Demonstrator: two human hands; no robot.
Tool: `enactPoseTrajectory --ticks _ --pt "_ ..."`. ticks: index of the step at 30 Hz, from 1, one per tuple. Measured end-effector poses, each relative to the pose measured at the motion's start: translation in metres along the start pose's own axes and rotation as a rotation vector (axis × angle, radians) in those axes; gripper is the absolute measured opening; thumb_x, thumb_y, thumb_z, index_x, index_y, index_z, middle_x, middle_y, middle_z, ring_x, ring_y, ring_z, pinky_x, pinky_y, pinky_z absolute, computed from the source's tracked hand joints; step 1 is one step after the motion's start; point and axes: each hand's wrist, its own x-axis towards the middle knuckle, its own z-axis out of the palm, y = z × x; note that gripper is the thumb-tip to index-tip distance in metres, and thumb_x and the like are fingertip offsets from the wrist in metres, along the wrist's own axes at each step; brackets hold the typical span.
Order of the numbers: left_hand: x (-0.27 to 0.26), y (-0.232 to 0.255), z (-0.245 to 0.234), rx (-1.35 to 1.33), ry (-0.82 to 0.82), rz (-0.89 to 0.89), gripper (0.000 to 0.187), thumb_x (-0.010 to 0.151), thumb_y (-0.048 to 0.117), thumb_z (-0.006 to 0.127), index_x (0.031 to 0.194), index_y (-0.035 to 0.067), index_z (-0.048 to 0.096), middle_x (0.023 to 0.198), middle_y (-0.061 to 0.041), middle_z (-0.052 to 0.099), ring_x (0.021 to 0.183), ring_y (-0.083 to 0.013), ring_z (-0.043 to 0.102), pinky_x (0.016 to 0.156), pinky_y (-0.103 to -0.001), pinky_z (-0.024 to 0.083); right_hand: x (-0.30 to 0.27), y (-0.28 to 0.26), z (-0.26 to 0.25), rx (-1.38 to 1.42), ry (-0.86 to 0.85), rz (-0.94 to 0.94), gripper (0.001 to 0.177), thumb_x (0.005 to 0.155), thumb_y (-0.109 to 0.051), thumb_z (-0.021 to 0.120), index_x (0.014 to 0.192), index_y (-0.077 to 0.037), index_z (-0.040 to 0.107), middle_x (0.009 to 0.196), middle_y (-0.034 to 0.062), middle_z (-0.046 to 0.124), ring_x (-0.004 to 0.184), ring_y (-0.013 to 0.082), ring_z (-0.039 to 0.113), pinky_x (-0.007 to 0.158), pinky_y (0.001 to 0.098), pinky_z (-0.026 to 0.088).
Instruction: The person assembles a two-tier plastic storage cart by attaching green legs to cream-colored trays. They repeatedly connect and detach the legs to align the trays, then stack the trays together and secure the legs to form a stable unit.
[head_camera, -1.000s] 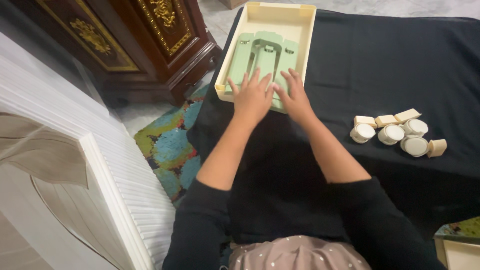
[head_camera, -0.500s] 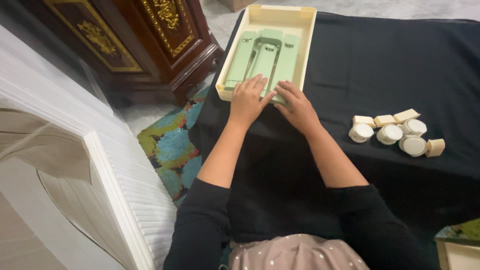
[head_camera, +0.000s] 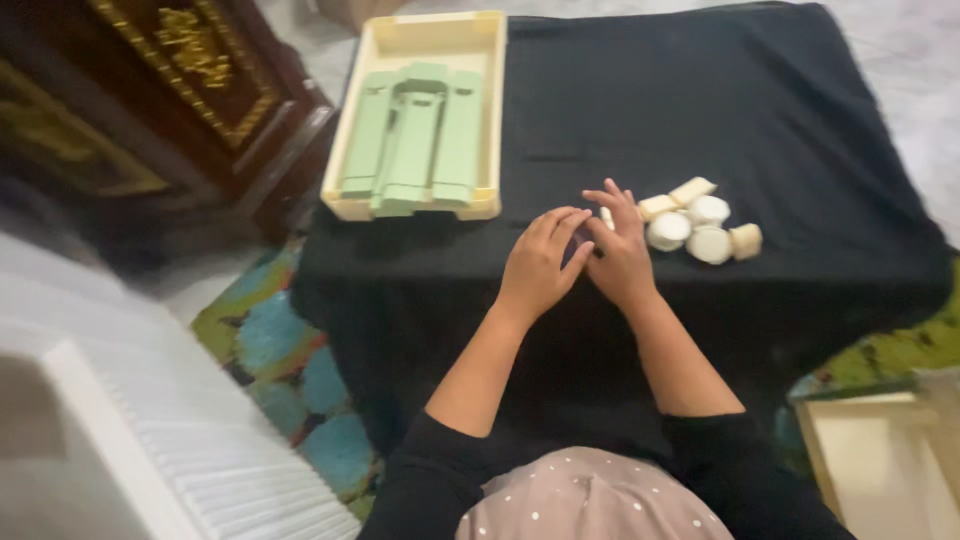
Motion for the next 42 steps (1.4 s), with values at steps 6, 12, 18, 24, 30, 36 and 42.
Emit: enactPoseTrajectory --ticks 6,12,18,24,30,36,42 --pt "0.018 0.004 0.068 -0.214 -0.054 -0.101 0.052 0.098 0.034 0.063 0.140 0.005 0.053 0.143 -0.022 0.053 0.133 -0.0401 0.052 0.110 -0.046 0.044 -0.013 0.046 -0.056 0.032 -0.217 0.155 0.038 0.082 -0.013 0.077 0.118 -0.008 0.068 0.132 0.0092 0.063 0.131 0.0308 0.056 0.112 0.0496 0.043" --pt "0.018 -0.008 0.081 -0.040 -0.237 -0.194 0.057 0.103 0.044 0.056 0.145 0.005 0.052 0.153 -0.020 0.049 0.143 -0.0378 0.045 0.117 -0.047 0.037 -0.012 0.048 -0.059 -0.016 -0.217 0.028 0.052 0.074 -0.025 0.081 0.121 -0.010 0.066 0.129 0.0107 0.064 0.131 0.0316 0.053 0.112 0.0523 0.035" --pt "0.020 -0.004 0.066 -0.096 -0.314 -0.268 0.064 0.092 0.045 0.068 0.139 0.004 0.054 0.149 -0.017 0.053 0.139 -0.0340 0.049 0.110 -0.043 0.042 -0.010 0.044 -0.056 -0.052 -0.208 0.062 0.053 0.074 -0.027 0.081 0.123 -0.011 0.066 0.132 0.0061 0.065 0.132 0.0291 0.054 0.112 0.0490 0.037" --pt "0.022 -0.005 0.060 -0.253 -0.260 -0.339 0.072 0.086 0.040 0.076 0.141 -0.001 0.054 0.143 -0.017 0.060 0.131 -0.0323 0.059 0.108 -0.040 0.047 -0.006 0.056 -0.067 0.029 -0.293 0.090 0.051 0.075 -0.029 0.082 0.121 -0.012 0.067 0.130 0.0072 0.065 0.129 0.0300 0.055 0.109 0.0469 0.038" --pt "0.012 -0.022 0.067 -0.223 -0.244 -0.227 0.058 0.094 0.033 0.071 0.138 -0.002 0.058 0.137 -0.021 0.062 0.127 -0.0376 0.059 0.106 -0.042 0.046 -0.011 0.048 -0.067 -0.061 -0.254 0.089 0.054 0.072 -0.026 0.081 0.122 -0.011 0.068 0.130 0.0094 0.062 0.128 0.0331 0.053 0.108 0.0487 0.039" --pt "0.011 -0.042 0.083 -0.236 -0.259 -0.348 0.048 0.106 0.027 0.056 0.146 0.002 0.057 0.128 -0.021 0.068 0.119 -0.0356 0.064 0.105 -0.043 0.050 -0.016 0.045 -0.066 -0.005 -0.224 0.114 0.047 0.072 -0.018 0.083 0.117 -0.013 0.070 0.137 0.0109 0.056 0.141 0.0391 0.042 0.112 0.0518 0.035" --pt "0.016 -0.056 0.089 -0.263 -0.306 -0.343 0.045 0.098 0.030 0.064 0.136 0.004 0.062 0.125 -0.018 0.068 0.105 -0.0275 0.068 0.093 -0.038 0.054 -0.019 0.048 -0.067 0.040 -0.244 0.047 0.044 0.075 -0.013 0.080 0.117 -0.013 0.067 0.129 0.0042 0.064 0.139 0.0299 0.051 0.125 0.0518 0.032"
